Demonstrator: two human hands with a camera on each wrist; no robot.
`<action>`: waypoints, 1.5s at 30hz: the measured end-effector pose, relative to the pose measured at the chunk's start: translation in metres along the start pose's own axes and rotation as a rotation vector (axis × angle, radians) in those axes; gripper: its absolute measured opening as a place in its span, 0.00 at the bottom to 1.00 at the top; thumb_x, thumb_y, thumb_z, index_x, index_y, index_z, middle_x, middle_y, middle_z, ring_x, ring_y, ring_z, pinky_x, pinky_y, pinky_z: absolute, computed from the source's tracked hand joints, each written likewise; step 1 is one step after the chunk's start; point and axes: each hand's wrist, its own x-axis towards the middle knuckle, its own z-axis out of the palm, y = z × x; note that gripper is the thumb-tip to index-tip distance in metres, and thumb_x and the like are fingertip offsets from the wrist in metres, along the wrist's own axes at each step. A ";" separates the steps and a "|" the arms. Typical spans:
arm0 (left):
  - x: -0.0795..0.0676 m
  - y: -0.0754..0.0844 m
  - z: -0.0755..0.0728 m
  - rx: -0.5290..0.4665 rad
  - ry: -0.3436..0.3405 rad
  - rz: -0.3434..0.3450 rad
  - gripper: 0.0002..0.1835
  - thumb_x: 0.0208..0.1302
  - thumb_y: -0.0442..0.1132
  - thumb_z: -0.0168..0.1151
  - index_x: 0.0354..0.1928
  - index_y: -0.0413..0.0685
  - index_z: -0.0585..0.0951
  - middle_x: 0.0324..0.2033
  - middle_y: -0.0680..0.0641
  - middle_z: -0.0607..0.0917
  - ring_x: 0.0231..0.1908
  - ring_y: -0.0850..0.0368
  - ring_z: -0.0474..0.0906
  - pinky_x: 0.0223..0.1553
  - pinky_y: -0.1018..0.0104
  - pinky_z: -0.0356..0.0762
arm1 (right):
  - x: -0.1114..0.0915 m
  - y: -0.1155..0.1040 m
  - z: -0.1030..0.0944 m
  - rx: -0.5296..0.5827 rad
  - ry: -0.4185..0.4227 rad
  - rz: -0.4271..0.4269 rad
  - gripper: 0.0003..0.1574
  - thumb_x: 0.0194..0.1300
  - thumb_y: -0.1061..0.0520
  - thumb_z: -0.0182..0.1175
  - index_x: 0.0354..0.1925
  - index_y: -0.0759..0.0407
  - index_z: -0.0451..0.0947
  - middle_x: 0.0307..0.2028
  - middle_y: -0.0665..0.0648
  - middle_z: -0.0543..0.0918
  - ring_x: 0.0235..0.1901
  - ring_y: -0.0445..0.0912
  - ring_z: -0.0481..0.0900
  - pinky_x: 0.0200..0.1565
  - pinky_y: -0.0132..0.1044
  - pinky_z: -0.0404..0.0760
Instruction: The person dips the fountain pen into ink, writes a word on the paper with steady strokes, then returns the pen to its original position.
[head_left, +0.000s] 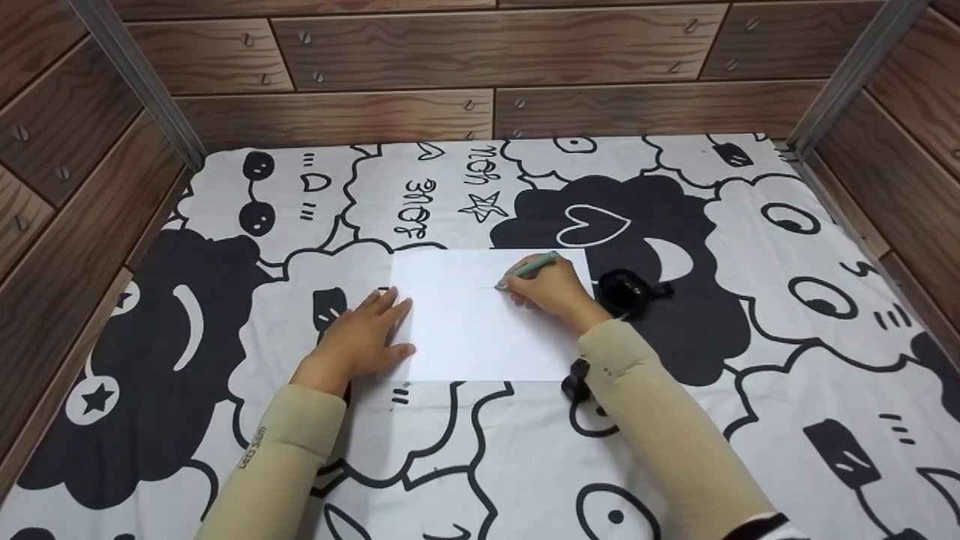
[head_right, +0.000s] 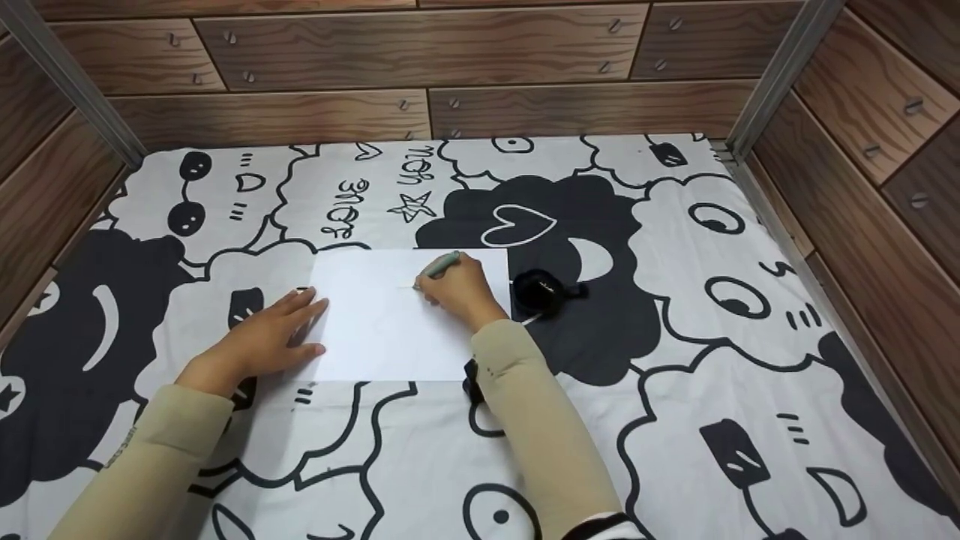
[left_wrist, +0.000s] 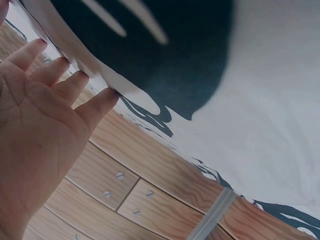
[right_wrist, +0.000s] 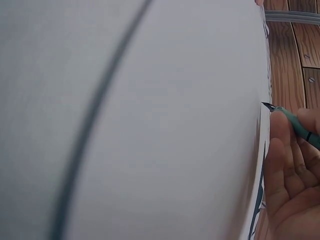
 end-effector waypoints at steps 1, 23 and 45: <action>0.000 0.000 0.000 -0.001 -0.001 -0.002 0.38 0.64 0.55 0.58 0.72 0.50 0.61 0.72 0.43 0.56 0.71 0.43 0.46 0.64 0.38 0.51 | 0.000 0.001 -0.001 -0.001 0.002 0.004 0.07 0.60 0.56 0.63 0.33 0.57 0.85 0.20 0.54 0.83 0.19 0.43 0.79 0.20 0.29 0.77; 0.000 0.001 0.001 -0.007 -0.010 0.012 0.38 0.64 0.55 0.58 0.72 0.48 0.61 0.72 0.42 0.55 0.71 0.41 0.46 0.64 0.38 0.51 | -0.008 0.012 -0.020 -0.064 0.039 -0.013 0.08 0.60 0.56 0.62 0.31 0.59 0.85 0.18 0.54 0.83 0.16 0.40 0.76 0.19 0.27 0.72; 0.000 0.000 0.001 -0.008 -0.016 0.003 0.38 0.64 0.54 0.59 0.72 0.49 0.61 0.72 0.42 0.55 0.71 0.41 0.45 0.65 0.39 0.51 | -0.016 0.016 -0.033 -0.102 0.087 0.035 0.09 0.60 0.54 0.63 0.31 0.58 0.85 0.19 0.55 0.83 0.17 0.42 0.77 0.20 0.26 0.70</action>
